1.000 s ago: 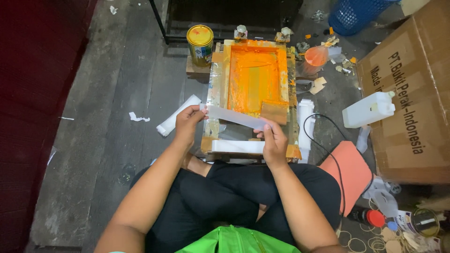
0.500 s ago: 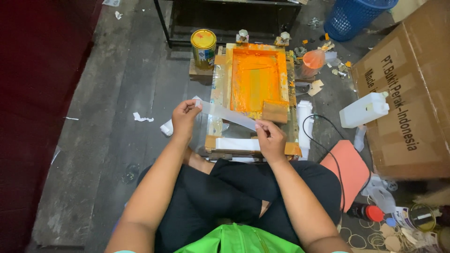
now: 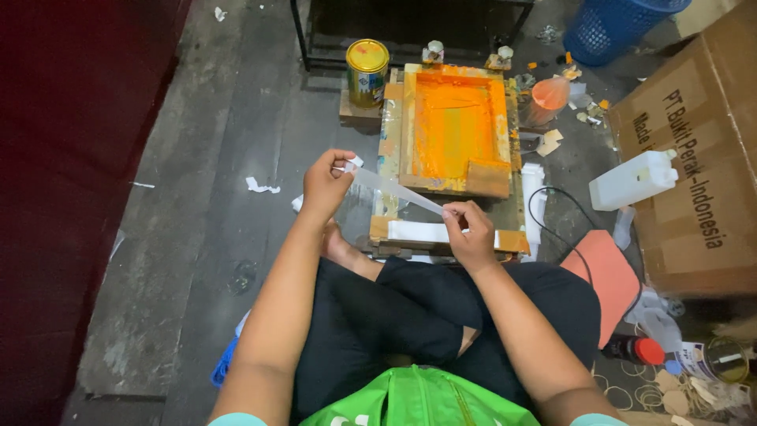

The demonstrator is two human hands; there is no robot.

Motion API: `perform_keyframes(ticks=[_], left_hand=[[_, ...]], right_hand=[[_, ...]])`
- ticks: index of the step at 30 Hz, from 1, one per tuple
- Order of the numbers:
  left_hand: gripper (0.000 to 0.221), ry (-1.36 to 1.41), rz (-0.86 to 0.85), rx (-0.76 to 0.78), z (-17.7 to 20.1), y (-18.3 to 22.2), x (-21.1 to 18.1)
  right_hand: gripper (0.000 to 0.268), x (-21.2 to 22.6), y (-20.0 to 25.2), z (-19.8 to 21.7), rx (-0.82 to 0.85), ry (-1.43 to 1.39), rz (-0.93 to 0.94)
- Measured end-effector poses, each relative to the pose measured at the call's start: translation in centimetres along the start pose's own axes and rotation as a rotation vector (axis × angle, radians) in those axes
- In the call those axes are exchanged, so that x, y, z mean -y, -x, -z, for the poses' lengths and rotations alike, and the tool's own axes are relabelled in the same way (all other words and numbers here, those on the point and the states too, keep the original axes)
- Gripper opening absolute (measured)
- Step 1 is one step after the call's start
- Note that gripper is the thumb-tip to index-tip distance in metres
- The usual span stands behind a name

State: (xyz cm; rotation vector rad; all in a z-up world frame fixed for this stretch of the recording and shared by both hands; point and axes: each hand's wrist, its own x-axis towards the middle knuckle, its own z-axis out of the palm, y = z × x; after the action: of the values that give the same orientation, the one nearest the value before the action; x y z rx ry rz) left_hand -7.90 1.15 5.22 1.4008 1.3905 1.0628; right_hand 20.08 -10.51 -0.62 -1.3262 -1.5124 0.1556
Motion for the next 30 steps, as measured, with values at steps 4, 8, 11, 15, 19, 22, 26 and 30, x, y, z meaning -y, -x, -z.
perform_keyframes(ticks=[4,8,11,15,19,22,26,30], left_hand=[[0.029,-0.093,-0.043,0.037,1.4,-0.5,1.1],[0.02,-0.239,-0.07,0.067,3.2,-0.8,1.9],[0.018,-0.308,-0.036,0.073,4.7,-1.3,2.4],[0.018,-0.387,0.006,0.051,6.1,-2.0,3.8],[0.019,-0.402,0.076,0.049,7.5,-2.5,4.4],[0.021,-0.452,0.139,0.079,7.9,-4.0,6.7],[0.018,-0.503,0.248,0.09,7.7,-5.7,9.4],[0.015,-0.584,0.352,0.122,7.5,-6.9,11.8]], right_hand=[[0.006,2.3,-0.4,-0.7,0.037,0.0,0.032],[0.008,2.9,-1.3,-2.1,0.053,-0.018,0.073],[0.01,3.2,-2.3,-3.3,0.086,-0.038,0.089],[0.012,3.7,-4.3,-5.3,0.089,-0.048,0.107],[0.008,3.4,-6.0,-8.3,0.042,-0.037,-0.045],[0.017,3.3,-7.4,-10.2,0.069,-0.058,-0.149],[0.016,1.5,-9.1,-13.7,0.097,-0.099,-0.172],[0.017,1.1,-10.9,-16.6,0.26,-0.052,-0.163]])
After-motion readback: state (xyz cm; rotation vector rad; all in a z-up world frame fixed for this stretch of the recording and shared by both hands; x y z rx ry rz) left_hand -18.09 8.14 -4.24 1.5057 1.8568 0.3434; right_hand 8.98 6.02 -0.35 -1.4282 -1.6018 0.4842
